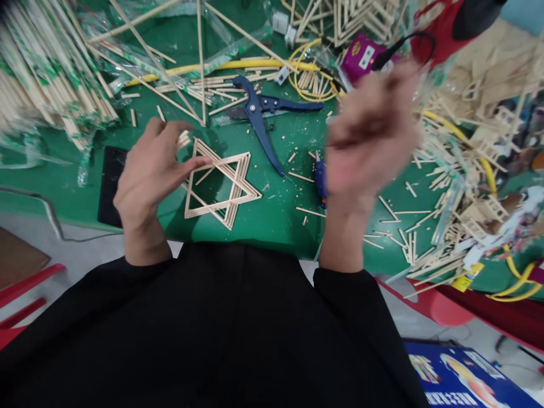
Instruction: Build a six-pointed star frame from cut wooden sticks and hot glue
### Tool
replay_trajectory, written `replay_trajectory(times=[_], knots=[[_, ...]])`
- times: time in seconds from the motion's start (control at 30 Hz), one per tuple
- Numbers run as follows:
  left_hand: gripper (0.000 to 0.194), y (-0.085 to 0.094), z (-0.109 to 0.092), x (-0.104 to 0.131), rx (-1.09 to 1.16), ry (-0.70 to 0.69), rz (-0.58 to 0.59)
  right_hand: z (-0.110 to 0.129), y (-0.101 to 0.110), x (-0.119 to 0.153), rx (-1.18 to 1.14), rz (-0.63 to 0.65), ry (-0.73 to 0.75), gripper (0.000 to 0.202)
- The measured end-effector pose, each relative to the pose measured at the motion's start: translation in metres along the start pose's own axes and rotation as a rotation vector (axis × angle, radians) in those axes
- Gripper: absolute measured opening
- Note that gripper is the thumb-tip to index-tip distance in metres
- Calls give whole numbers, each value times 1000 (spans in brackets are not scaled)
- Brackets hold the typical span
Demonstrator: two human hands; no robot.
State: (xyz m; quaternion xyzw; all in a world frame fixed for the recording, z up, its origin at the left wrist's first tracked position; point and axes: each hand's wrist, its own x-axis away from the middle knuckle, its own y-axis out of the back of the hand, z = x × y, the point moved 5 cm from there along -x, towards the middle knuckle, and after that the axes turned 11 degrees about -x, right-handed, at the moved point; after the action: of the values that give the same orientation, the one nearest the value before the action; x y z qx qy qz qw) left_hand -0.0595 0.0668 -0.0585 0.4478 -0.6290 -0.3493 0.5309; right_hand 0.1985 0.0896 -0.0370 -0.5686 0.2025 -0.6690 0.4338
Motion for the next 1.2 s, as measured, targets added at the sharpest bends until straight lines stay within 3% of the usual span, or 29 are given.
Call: replay_trajectory(times=[0.07, 0.13, 0.2, 0.3, 0.4, 0.5, 0.57, 0.63, 0.73, 0.8, 0.97, 1.07, 1.2], knots=[[43, -3, 17, -8, 81, 1, -116, -30, -9, -3, 73, 237, 88, 29], [36, -12, 35, -19, 200, -18, -234, -69, -12, -5, 240, 363, 7, 27], [37, -26, 51, -30, 282, -28, -290, -91, -12, -5, 360, 427, 0, 32], [42, -44, 69, -44, 336, -5, -312, -98, -17, -1, 487, 505, 20, 32], [43, -47, 76, -46, 395, -28, -340, -89, -22, 5, 530, 565, 66, 30], [37, -28, 67, -34, 444, -96, -400, -84, -24, 11, 534, 605, 89, 30], [30, -7, 48, -20, 501, -207, -459, -85, -25, 14, 503, 629, 84, 27], [40, 11, 22, -6, 623, -336, -465, -88, -26, 17, 479, 650, 63, 26], [70, 22, -16, 7, 938, -532, -357, -94, -26, 21, 469, 668, 57, 26], [70, 23, -29, 10, 961, -488, -404, -98, -25, 23, 481, 646, 53, 23], [14, 19, -33, 13, 769, -394, -577, -104, -16, 25, 577, 474, 61, 25], [14, 21, -24, 10, 682, -365, -601, -105, -14, 27, 566, 470, 21, 25], [14, 31, -17, 8, 677, -370, -652, -102, -19, 33, 442, 591, -78, 12]])
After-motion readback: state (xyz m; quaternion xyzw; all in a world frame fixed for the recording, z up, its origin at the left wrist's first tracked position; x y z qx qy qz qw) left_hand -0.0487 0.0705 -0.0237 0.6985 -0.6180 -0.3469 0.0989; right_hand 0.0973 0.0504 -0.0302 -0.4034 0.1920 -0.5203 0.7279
